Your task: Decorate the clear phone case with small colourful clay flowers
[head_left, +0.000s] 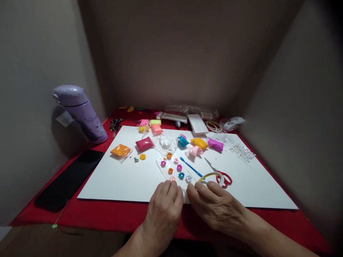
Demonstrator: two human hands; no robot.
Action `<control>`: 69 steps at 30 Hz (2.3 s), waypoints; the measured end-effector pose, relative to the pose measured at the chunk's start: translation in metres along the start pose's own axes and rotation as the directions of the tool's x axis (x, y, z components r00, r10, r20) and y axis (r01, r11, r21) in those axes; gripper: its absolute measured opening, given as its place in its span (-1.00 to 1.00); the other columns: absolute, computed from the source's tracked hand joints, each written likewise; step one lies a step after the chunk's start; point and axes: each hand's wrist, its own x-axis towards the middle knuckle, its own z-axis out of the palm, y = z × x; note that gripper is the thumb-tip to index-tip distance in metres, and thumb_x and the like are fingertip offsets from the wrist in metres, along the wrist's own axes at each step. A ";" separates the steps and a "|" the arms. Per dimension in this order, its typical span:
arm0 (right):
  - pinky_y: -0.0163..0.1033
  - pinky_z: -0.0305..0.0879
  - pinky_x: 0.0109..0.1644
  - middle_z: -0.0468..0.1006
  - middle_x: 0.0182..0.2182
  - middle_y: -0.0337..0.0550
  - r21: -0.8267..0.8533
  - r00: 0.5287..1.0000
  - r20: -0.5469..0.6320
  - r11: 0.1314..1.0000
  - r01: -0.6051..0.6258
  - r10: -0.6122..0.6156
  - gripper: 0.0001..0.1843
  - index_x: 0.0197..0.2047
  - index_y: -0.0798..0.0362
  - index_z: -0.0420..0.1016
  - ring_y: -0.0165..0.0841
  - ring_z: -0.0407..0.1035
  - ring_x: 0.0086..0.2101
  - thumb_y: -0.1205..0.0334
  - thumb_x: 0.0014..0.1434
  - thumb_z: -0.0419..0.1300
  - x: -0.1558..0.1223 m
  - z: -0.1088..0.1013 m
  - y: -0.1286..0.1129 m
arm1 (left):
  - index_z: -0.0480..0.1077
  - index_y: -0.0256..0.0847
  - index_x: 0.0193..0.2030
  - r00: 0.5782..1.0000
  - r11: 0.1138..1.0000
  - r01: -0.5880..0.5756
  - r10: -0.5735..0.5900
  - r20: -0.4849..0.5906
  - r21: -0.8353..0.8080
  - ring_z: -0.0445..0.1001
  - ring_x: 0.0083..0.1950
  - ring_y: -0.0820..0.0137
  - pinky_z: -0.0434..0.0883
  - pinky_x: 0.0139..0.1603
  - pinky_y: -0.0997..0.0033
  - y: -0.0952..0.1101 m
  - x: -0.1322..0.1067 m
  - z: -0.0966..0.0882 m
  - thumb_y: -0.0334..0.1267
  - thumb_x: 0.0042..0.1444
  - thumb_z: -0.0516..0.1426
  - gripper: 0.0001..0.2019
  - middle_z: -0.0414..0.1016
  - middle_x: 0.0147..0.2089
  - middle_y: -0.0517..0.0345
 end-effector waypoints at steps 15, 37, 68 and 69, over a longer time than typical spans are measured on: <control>-0.10 0.41 -0.30 0.55 -0.28 0.18 0.161 0.964 -0.063 0.956 -0.245 0.257 -0.70 -0.05 0.37 0.47 -0.16 0.44 -0.24 0.55 0.24 -0.02 -0.011 -0.016 -0.013 | 0.44 -0.42 -0.12 0.998 0.998 0.038 -0.040 -0.039 -0.043 0.41 -0.16 0.16 0.49 -0.22 0.14 0.000 -0.002 0.001 -0.57 0.12 0.05 -0.78 0.46 -0.17 -0.18; -0.13 0.35 -0.26 0.52 -0.31 0.05 0.249 0.827 -0.132 0.826 -0.507 0.547 -0.73 -0.09 0.23 0.49 -0.25 0.40 -0.27 0.55 0.24 0.02 -0.024 -0.003 -0.034 | 0.43 -0.49 -0.16 0.994 0.999 0.034 -0.036 -0.106 -0.021 0.42 -0.16 0.12 0.52 -0.27 0.12 -0.001 -0.003 0.005 -0.65 0.07 0.02 -0.76 0.47 -0.20 -0.23; -0.30 0.20 -0.36 0.55 -0.38 -0.24 0.121 0.318 0.468 0.297 -0.947 0.824 -0.75 -0.11 -0.06 0.43 -0.35 0.41 -0.43 0.24 0.10 0.13 -0.063 -0.022 0.046 | 0.35 -0.31 -0.34 0.990 0.973 0.107 -0.124 -0.072 -0.205 0.35 -0.30 0.27 0.42 -0.30 0.26 -0.004 -0.001 -0.003 -0.64 0.14 -0.04 -0.77 0.44 -0.29 -0.07; -0.31 0.23 -0.36 0.56 -0.38 -0.26 0.202 0.335 0.511 0.269 -0.942 0.791 -0.74 -0.09 -0.08 0.42 -0.37 0.41 -0.44 0.24 0.11 0.12 -0.057 -0.031 0.038 | 0.34 -0.30 -0.35 0.990 0.972 0.110 -0.126 -0.068 -0.206 0.35 -0.30 0.27 0.41 -0.30 0.26 -0.004 -0.002 -0.002 -0.64 0.13 -0.04 -0.77 0.44 -0.30 -0.06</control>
